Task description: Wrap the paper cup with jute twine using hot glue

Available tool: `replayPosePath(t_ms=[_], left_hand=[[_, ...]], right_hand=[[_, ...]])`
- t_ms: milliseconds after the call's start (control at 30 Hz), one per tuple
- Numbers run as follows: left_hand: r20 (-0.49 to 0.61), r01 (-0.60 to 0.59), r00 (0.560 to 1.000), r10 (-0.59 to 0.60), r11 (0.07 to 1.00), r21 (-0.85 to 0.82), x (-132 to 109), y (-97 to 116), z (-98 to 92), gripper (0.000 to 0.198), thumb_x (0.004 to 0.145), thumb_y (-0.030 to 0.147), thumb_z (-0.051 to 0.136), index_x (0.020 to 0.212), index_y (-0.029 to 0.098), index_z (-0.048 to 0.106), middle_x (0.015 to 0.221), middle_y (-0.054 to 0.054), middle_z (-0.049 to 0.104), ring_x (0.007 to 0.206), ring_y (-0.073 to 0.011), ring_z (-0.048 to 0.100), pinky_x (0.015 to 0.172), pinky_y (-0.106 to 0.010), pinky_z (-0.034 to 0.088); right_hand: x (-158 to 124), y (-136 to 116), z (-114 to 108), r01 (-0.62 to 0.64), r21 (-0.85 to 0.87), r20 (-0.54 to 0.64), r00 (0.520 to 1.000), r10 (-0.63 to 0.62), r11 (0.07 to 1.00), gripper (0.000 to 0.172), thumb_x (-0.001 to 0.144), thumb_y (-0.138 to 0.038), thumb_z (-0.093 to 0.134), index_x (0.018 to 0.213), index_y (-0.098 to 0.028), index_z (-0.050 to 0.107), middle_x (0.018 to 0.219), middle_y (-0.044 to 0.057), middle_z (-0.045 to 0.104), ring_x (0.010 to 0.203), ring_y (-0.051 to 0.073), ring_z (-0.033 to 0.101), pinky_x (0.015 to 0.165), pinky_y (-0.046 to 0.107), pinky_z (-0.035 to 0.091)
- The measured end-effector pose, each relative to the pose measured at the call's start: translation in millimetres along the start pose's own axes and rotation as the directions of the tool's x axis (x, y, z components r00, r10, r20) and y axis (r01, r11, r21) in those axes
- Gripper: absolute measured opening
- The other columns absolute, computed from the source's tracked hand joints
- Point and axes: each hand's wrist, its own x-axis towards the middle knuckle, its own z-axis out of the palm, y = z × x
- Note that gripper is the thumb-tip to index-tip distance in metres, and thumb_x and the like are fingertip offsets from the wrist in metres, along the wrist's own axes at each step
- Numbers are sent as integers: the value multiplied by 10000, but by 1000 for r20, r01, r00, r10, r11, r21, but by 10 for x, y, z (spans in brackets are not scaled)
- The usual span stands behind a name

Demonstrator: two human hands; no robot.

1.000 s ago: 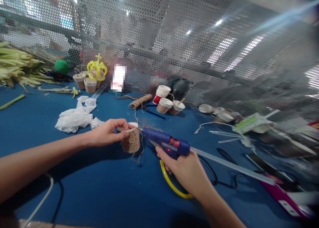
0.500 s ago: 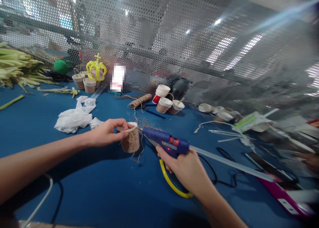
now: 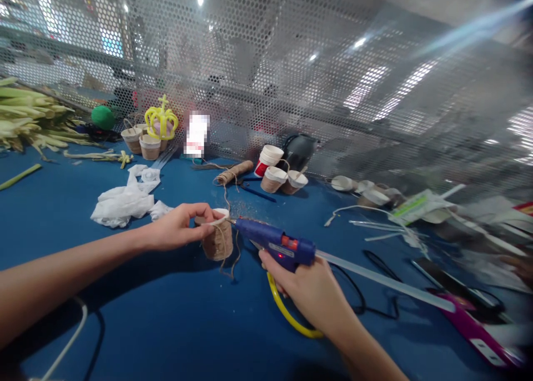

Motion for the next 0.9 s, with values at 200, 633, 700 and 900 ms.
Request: replayPosePath(t_ms=[200,633,700,900], left_hand=[[18,5,1000,-4,999,-40,-6,28,-1,166,831,253,445,698,157,425,1045,-121,610,1116,-218,481,864,-339,395],[18,-15,1000,17,998,-64,0,22,2,162,832,234,446,694,151,425,1033,-123,614,1108,-213,490,860,-336,397],[22,-18,1000,19,998,-67,2,19,1,164,831,233,450,692,150,428,1029,-124,616,1140,-221,464,873,-344,388],[22,-22,999,24,996,-86,2,-4,7,164,838,234,449,699,150,426,1012,-117,620,1117,-218,484,860,-338,398]], right_hand=[[36,16,-66,81,-24,-54,995,-82,996,448,680,29,325,899,-128,683,444,17,586,358,130,522,378,216,381],[42,14,-96,104,-16,-90,990,-105,994,391,676,25,392,895,-118,683,475,23,601,400,135,547,410,218,398],[33,2,-82,121,-25,-86,989,-123,992,408,658,40,401,910,-115,682,468,28,604,419,157,564,419,235,410],[7,0,-23,40,32,-63,997,-38,999,416,707,10,367,920,-144,689,477,46,609,402,173,552,418,267,413]])
